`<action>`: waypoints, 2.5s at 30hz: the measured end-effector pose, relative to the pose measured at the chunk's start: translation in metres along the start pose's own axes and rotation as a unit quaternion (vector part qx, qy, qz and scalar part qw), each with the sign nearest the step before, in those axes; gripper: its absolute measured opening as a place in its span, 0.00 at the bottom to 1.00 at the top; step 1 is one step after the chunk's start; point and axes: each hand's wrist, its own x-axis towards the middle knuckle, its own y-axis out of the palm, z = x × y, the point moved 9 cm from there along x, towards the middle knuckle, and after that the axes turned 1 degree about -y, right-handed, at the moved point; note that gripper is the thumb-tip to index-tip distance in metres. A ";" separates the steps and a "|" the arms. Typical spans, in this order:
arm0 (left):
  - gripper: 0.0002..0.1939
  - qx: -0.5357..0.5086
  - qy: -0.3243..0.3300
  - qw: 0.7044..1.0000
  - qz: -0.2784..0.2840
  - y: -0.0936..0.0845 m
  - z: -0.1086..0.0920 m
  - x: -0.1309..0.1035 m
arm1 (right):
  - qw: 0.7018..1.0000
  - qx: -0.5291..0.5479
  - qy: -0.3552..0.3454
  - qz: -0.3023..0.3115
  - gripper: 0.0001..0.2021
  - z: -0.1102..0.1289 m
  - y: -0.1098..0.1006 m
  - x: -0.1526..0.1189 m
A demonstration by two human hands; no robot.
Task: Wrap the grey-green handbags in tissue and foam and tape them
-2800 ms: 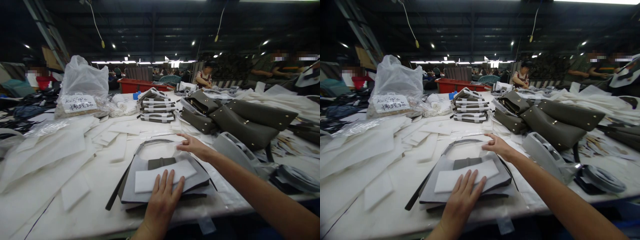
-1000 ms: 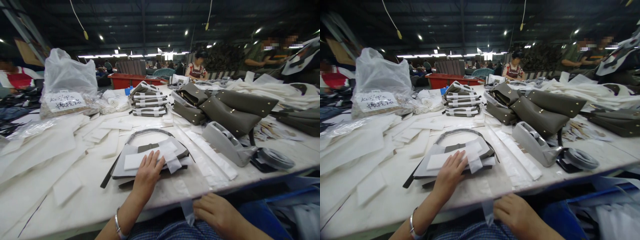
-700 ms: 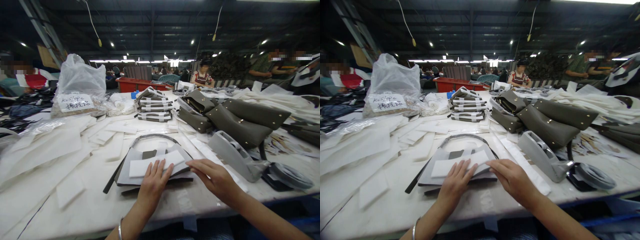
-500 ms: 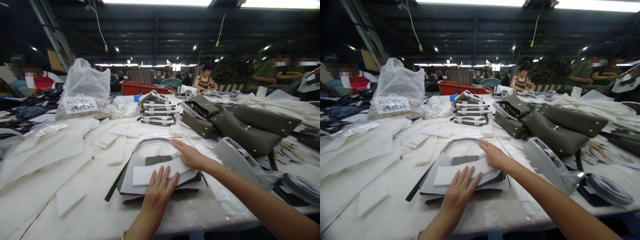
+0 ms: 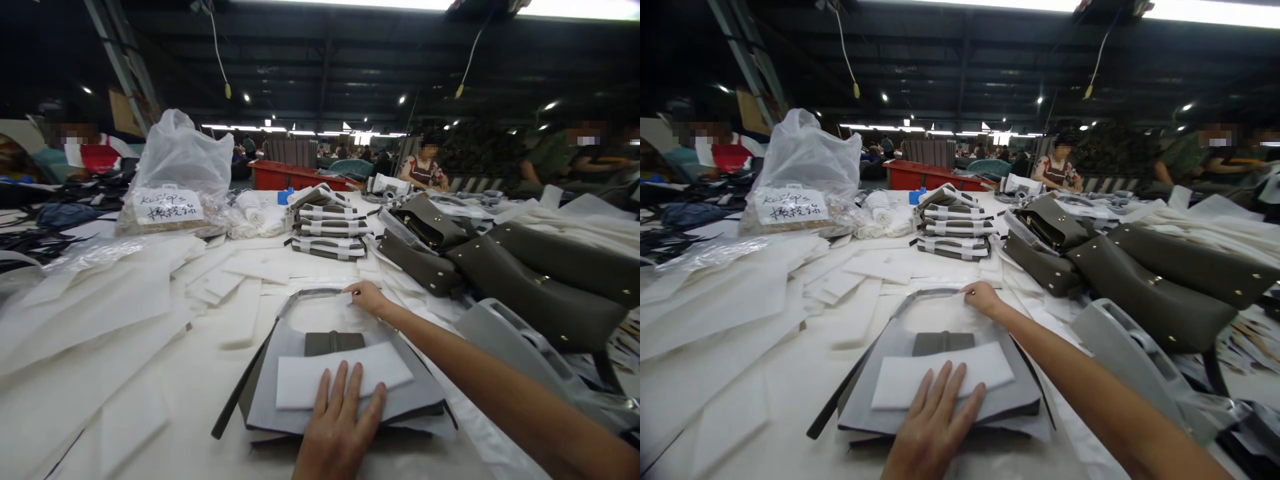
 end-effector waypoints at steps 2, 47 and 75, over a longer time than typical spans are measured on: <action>0.22 -0.001 0.008 0.999 0.040 0.002 0.005 -0.002 | 0.999 0.048 -0.007 -0.018 0.11 0.002 -0.016 -0.008; 0.17 -0.166 -0.147 0.962 0.163 -0.004 0.008 0.024 | 0.924 -0.090 -0.368 -0.050 0.31 0.058 0.017 -0.258; 0.19 -0.113 -0.072 0.990 0.050 -0.011 -0.014 0.017 | 0.884 -0.162 -0.402 -0.177 0.18 0.068 0.001 -0.262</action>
